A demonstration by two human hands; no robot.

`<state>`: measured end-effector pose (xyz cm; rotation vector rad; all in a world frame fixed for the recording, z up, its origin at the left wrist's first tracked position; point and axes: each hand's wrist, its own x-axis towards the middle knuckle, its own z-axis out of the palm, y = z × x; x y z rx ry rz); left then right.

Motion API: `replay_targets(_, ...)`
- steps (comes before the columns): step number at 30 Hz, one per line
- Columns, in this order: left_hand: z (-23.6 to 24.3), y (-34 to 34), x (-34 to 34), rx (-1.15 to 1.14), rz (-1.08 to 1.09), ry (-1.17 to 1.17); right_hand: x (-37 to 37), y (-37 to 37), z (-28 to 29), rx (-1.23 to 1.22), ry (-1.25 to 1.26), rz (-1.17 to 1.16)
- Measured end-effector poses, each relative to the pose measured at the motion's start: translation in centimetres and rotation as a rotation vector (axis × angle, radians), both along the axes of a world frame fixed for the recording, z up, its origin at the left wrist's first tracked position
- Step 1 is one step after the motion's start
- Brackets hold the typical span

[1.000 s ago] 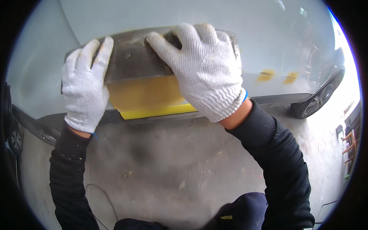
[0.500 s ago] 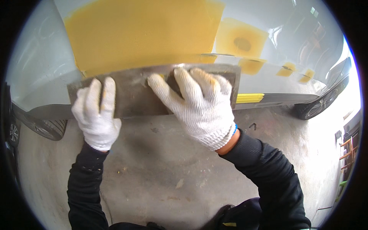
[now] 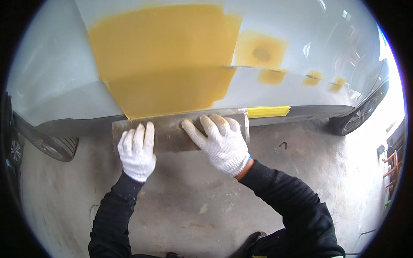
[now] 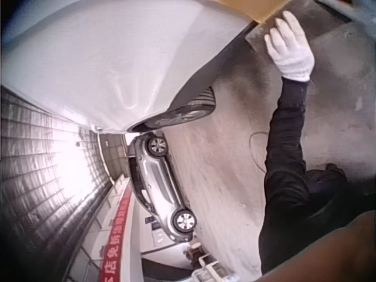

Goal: The person applies yellow body filler to the side of a white car using a metal spreader and a smaller scraper. They spread the filler across the panel, then use the smaller tool to smooth and level the surface. The person works along the side of the car, moving between sections and occasionally repositioning tools.

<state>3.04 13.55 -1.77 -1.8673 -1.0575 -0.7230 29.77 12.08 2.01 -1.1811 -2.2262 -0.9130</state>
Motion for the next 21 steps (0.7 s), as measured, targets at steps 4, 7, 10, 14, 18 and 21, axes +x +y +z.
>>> replay_targets(4,4.5,-3.3,0.8,0.061,-0.019,-0.007,1.0,-2.9,3.3,0.058,0.006,0.028)
replay_targets(7,10.2,-3.6,0.2,0.027,-0.039,0.015,0.7,-3.5,8.9,0.123,0.01,0.017)
replay_targets(10,16.0,-3.0,0.5,0.133,-0.063,0.035,0.8,-2.9,13.7,0.165,0.042,-0.007)
replay_targets(14,20.9,-1.2,1.8,0.188,-0.072,0.061,1.4,-0.7,16.7,0.258,0.072,-0.034)
replay_targets(18,22.6,0.2,2.4,0.186,-0.059,0.072,1.5,0.6,17.9,0.304,0.05,-0.042)
replay_targets(21,22.7,1.0,3.0,0.151,-0.073,0.038,1.3,1.1,18.3,0.319,0.025,-0.061)
